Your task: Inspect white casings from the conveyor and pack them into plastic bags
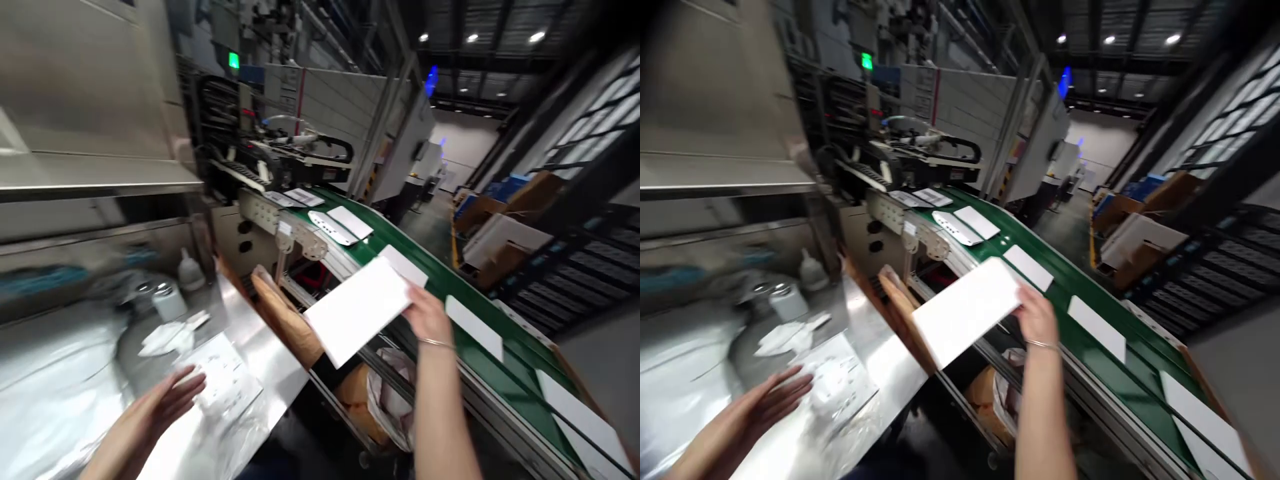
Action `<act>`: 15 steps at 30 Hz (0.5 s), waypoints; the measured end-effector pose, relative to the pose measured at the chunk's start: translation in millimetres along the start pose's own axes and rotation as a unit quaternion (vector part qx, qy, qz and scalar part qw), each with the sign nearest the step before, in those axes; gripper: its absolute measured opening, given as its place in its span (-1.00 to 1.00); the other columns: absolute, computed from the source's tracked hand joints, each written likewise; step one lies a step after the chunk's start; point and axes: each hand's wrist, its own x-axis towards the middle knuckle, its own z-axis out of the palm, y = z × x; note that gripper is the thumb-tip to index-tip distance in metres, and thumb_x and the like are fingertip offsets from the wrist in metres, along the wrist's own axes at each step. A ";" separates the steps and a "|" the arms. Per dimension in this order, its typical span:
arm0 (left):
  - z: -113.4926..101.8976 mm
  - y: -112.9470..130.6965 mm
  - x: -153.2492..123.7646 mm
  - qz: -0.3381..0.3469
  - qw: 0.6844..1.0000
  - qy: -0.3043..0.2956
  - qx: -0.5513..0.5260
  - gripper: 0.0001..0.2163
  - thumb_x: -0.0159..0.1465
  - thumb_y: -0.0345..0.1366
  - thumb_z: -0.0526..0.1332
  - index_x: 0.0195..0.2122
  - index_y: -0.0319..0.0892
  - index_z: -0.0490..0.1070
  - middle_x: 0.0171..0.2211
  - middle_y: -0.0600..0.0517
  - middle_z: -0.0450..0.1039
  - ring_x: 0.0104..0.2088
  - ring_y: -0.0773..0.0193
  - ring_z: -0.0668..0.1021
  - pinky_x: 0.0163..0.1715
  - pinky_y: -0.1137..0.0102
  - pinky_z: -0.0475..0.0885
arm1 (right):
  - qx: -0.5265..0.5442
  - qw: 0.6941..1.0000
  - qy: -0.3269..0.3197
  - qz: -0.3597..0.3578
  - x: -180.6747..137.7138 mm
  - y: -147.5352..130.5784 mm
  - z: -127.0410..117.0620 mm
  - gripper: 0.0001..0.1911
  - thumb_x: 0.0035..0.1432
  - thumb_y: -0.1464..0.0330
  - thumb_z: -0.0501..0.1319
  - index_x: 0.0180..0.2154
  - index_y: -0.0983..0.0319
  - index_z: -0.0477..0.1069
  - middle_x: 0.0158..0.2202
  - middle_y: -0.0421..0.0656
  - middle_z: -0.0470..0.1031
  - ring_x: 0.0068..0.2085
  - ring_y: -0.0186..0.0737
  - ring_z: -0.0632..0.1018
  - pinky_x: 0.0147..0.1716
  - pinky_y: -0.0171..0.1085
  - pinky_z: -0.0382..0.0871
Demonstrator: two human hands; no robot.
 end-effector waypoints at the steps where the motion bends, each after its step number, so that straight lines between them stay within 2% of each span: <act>1: -0.1 2.9 -3.9 -0.004 0.999 -0.011 -0.032 -0.40 0.04 0.26 0.10 0.00 0.01 0.41 -0.13 -0.01 0.56 0.04 -0.03 0.47 -0.02 0.12 0.41 | -0.008 0.993 -0.102 0.051 -2.7 19.4 51.0 -0.64 -0.21 0.32 0.41 -0.26 0.23 0.57 -0.25 -0.04 0.57 -0.35 -0.20 0.53 -0.39 -0.22 0.38; 2: -0.7 3.8 -10.0 -0.007 0.997 -0.029 -0.069 -0.42 0.10 0.20 0.11 0.01 -0.07 0.41 -0.10 -0.06 0.54 0.03 -0.02 0.48 -0.01 0.15 0.41 | -0.023 0.975 -0.197 0.101 -10.3 41.1 100.3 -0.63 -0.20 0.29 0.41 -0.25 0.24 0.57 -0.30 -0.07 0.57 -0.38 -0.23 0.51 -0.44 -0.27 0.36; 4: -4.5 0.0 -27.7 -0.019 0.976 -0.111 -0.185 -0.47 0.22 0.07 0.09 0.07 -0.21 0.37 -0.04 -0.16 0.49 0.01 -0.02 0.49 0.00 0.16 0.40 | -0.045 0.916 -0.357 0.176 -36.9 85.3 183.4 -0.61 -0.16 0.25 0.39 -0.21 0.25 0.56 -0.34 -0.10 0.57 -0.41 -0.28 0.49 -0.48 -0.33 0.34; 6: -11.2 -9.0 -49.1 -0.032 0.940 -0.153 -0.303 -0.51 0.29 -0.03 0.07 0.09 -0.29 0.35 -0.05 -0.22 0.49 -0.02 -0.05 0.52 -0.03 0.15 0.42 | -0.065 0.850 -0.468 0.234 -68.7 122.3 239.4 -0.60 -0.13 0.23 0.37 -0.18 0.24 0.56 -0.35 -0.14 0.55 -0.43 -0.32 0.48 -0.49 -0.37 0.33; 8: -19.2 -20.8 -68.9 -0.041 0.916 -0.110 -0.383 -0.54 0.30 -0.08 0.09 0.09 -0.32 0.34 -0.11 -0.23 0.52 -0.09 -0.05 0.55 -0.10 0.16 0.46 | -0.087 0.798 -0.533 0.270 -94.2 148.8 273.4 -0.59 -0.13 0.22 0.38 -0.18 0.22 0.55 -0.36 -0.17 0.54 -0.43 -0.35 0.46 -0.51 -0.39 0.32; 11: -32.3 -39.2 -89.1 -0.039 0.898 0.009 -0.439 -0.55 0.28 -0.09 0.13 0.07 -0.34 0.35 -0.20 -0.22 0.55 -0.20 -0.02 0.60 -0.19 0.21 0.50 | -0.109 0.752 -0.577 0.299 -119.4 175.3 305.3 -0.58 -0.16 0.20 0.39 -0.20 0.21 0.56 -0.37 -0.18 0.52 -0.44 -0.36 0.45 -0.53 -0.39 0.30; 13: -41.3 -49.2 -96.2 -0.033 0.888 0.064 -0.455 -0.54 0.27 -0.08 0.14 0.05 -0.35 0.37 -0.24 -0.22 0.56 -0.26 0.00 0.61 -0.25 0.23 0.51 | -0.110 0.739 -0.586 0.315 -134.4 188.1 320.1 -0.54 -0.17 0.16 0.40 -0.19 0.23 0.55 -0.38 -0.17 0.52 -0.44 -0.35 0.45 -0.50 -0.37 0.32; 15: -49.6 -56.0 -99.3 -0.022 0.880 0.101 -0.463 -0.54 0.28 -0.07 0.13 0.03 -0.35 0.37 -0.27 -0.21 0.57 -0.30 0.02 0.61 -0.28 0.24 0.52 | -0.104 0.756 -0.566 0.313 -151.1 197.7 328.2 -0.45 -0.15 0.11 0.38 -0.10 0.21 0.50 -0.36 -0.17 0.51 -0.42 -0.33 0.46 -0.46 -0.35 0.34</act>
